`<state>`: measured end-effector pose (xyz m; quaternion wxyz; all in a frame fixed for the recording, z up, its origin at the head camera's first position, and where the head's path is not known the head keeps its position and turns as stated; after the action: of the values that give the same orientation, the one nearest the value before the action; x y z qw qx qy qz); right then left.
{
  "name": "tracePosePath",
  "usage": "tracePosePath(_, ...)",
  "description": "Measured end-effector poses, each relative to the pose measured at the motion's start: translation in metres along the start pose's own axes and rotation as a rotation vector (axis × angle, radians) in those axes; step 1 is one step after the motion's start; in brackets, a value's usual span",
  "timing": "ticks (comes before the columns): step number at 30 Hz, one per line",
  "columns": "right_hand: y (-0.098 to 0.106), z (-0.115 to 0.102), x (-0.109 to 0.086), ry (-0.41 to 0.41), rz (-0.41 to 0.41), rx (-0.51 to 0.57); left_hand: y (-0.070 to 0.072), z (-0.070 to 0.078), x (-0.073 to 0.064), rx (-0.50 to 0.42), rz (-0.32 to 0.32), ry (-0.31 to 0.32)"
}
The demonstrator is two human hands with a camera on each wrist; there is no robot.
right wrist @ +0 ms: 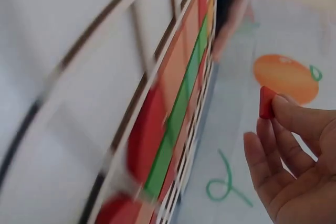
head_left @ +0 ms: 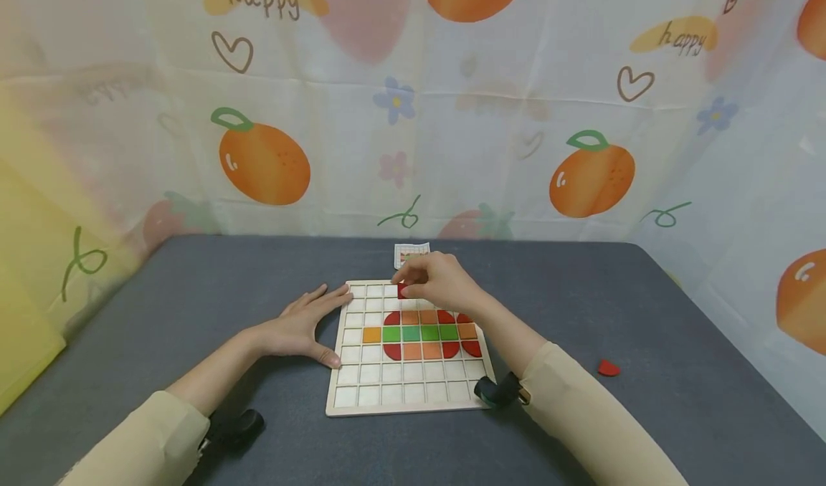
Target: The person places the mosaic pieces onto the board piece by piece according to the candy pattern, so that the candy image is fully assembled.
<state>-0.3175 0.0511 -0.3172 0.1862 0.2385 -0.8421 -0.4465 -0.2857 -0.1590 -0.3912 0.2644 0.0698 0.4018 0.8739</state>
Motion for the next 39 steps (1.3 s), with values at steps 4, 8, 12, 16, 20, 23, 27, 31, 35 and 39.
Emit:
tracePosePath(4,-0.009,-0.015,0.014,0.021,-0.016,0.004,0.001,0.002,0.001,-0.002,-0.003,-0.003)
tracePosePath(8,-0.02,-0.027,0.026,0.038,-0.048,0.005,0.001,0.002,0.001,-0.003,-0.003,-0.001)
tracePosePath(12,-0.033,-0.032,0.034,0.035,-0.085,0.001,0.002,0.002,0.0,0.001,-0.002,-0.001)
tracePosePath(16,-0.043,-0.033,0.036,0.032,-0.126,0.015,0.002,0.004,0.001,0.0,-0.004,-0.005)
tracePosePath(20,-0.052,-0.031,0.035,0.012,-0.163,0.015,0.002,0.004,0.001,0.001,-0.005,-0.005)
tracePosePath(23,-0.056,-0.026,0.035,-0.027,-0.169,0.026,0.002,0.003,0.001,0.01,-0.001,-0.007)
tracePosePath(27,-0.057,-0.02,0.035,-0.071,-0.166,0.043,0.001,0.002,0.001,0.015,0.0,-0.001)
tracePosePath(31,-0.057,-0.019,0.033,-0.088,-0.161,0.018,0.001,0.001,0.0,0.011,0.002,0.012)
tracePosePath(35,-0.056,-0.019,0.032,-0.085,-0.152,-0.019,0.0,0.0,0.0,0.004,0.002,0.01)
tracePosePath(39,-0.057,-0.018,0.032,-0.081,-0.147,-0.043,-0.001,-0.001,0.0,-0.002,0.002,0.009)
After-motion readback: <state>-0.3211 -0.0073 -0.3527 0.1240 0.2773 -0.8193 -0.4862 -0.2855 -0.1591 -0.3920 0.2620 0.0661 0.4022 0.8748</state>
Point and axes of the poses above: each hand's wrist, its own x-axis towards the middle knuckle, its own y-axis out of the back of the hand, z = x × y, the point moved 7 cm from there along x, towards the middle knuckle, and after that the axes turned 8 degrees about -x, right-handed, at the moved point
